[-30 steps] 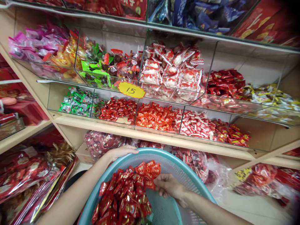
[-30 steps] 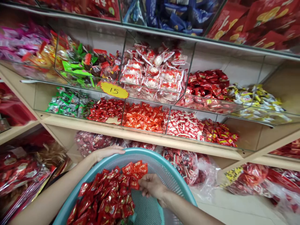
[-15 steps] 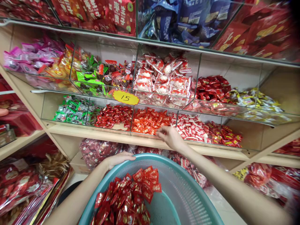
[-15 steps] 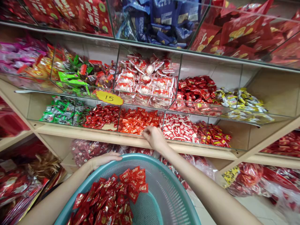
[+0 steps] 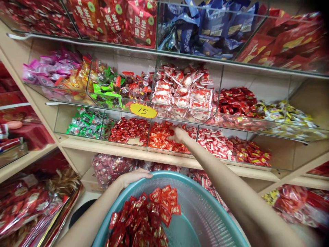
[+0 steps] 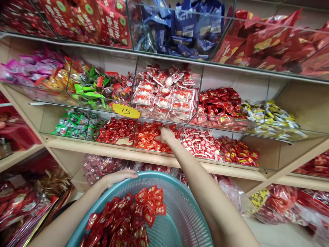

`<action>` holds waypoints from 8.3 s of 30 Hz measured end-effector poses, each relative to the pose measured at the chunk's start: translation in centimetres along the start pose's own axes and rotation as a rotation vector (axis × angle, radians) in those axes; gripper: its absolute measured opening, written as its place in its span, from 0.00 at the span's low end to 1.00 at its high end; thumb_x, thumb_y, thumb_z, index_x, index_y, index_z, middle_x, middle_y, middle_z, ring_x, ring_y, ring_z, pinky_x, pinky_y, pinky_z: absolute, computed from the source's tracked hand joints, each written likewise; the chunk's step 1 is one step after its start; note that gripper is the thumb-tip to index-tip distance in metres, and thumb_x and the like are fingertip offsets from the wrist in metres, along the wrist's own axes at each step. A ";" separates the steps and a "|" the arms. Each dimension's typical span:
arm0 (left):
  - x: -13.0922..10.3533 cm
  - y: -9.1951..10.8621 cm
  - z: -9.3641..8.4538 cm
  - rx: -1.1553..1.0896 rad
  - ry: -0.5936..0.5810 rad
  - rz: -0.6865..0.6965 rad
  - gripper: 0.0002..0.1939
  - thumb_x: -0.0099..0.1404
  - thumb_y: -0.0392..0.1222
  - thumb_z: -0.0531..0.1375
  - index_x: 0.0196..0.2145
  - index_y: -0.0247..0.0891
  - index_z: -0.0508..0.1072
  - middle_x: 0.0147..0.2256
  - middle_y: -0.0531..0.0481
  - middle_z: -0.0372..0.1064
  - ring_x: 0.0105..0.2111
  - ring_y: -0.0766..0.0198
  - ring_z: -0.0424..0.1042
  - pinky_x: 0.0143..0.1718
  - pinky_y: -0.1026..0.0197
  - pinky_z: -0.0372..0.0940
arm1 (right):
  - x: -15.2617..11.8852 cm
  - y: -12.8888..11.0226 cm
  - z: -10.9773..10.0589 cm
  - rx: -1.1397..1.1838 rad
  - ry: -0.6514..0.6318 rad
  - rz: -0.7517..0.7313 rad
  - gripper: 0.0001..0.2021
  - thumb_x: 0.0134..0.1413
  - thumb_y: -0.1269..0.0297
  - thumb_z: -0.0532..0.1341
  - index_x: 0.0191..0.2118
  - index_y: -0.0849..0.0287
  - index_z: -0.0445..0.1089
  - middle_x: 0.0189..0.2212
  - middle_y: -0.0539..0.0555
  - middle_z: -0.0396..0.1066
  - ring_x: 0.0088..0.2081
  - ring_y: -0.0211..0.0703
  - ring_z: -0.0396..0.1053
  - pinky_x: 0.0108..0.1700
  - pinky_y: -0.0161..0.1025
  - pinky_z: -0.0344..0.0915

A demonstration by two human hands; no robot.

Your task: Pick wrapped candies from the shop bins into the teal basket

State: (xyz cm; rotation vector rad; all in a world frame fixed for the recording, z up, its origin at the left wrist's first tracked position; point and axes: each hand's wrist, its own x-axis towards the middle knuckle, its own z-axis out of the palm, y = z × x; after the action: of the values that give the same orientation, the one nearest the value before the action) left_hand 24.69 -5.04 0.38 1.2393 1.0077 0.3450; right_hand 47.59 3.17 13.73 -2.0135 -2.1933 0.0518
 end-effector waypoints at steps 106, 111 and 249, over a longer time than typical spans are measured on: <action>-0.1 0.3 0.3 0.055 0.025 0.000 0.29 0.46 0.54 0.64 0.43 0.36 0.72 0.46 0.46 0.68 0.42 0.54 0.69 0.39 0.62 0.64 | -17.1 3.6 10.6 0.327 -0.768 -0.531 0.04 0.47 0.72 0.56 0.30 0.61 0.67 0.23 0.47 0.64 0.25 0.32 0.59 0.26 0.29 0.52; 0.1 0.1 0.2 0.029 -0.018 0.015 0.26 0.47 0.53 0.63 0.43 0.38 0.73 0.42 0.47 0.71 0.40 0.56 0.70 0.38 0.61 0.63 | -17.2 2.8 11.5 0.242 -0.672 -0.594 0.04 0.45 0.72 0.58 0.29 0.59 0.69 0.25 0.47 0.67 0.27 0.34 0.61 0.27 0.30 0.53; 0.3 -0.2 0.2 0.067 -0.031 0.070 0.20 0.50 0.53 0.61 0.38 0.37 0.74 0.38 0.49 0.73 0.36 0.59 0.70 0.36 0.64 0.62 | -8.9 0.6 2.1 0.309 0.171 -0.290 0.13 0.55 0.56 0.52 0.34 0.59 0.68 0.28 0.52 0.69 0.31 0.38 0.66 0.33 0.33 0.57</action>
State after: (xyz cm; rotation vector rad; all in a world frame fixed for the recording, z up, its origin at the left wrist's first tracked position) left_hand 25.02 -5.00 0.07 1.3388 0.9570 0.3478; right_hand 48.59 -5.41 10.76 -1.4715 -2.1867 0.1652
